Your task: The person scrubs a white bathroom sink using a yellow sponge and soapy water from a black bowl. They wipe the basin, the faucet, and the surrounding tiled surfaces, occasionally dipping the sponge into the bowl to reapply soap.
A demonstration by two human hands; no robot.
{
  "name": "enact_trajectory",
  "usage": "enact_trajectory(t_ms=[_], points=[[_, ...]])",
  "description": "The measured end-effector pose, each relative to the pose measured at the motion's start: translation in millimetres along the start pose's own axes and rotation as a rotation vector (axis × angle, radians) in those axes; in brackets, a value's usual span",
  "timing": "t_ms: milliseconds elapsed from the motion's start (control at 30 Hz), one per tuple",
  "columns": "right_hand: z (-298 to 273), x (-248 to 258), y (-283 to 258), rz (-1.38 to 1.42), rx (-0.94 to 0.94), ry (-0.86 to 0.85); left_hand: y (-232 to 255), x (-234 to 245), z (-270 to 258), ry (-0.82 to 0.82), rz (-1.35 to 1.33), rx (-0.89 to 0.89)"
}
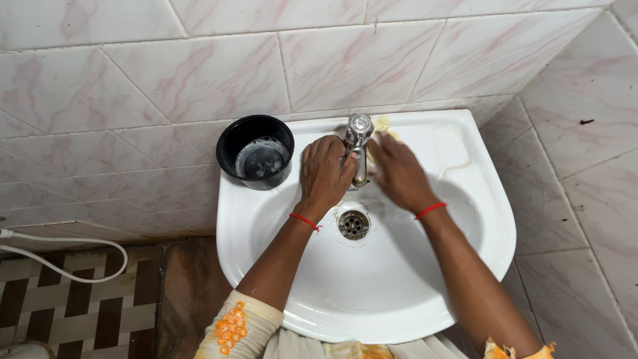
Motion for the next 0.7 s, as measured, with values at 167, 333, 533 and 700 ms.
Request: enact_trajectory(t_ms=[167,333,533,700], points=[[-18.3,31.7,72.8,0.027,-0.398,0.143,-2.2,-1.1,0.7,-0.015,0.011,0.016],[-8.9,19.6,41.4,0.053,-0.283,0.245,-0.9,-1.2,1.0,-0.008,0.014,-0.003],[-4.6,11.5,29.8,0.223,-0.155,0.142,-3.2,-2.6,1.2,-0.019,0.007,0.010],[-18.8,33.3,79.0,0.034,-0.623,0.181,-4.2,-4.8,1.8,-0.031,-0.001,0.024]])
Point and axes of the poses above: each hand's wrist, its own z-axis towards the middle knuckle, its own x-axis out of the back of the hand, y = z × x, the point moved 7 cm from there along z, towards the middle knuckle
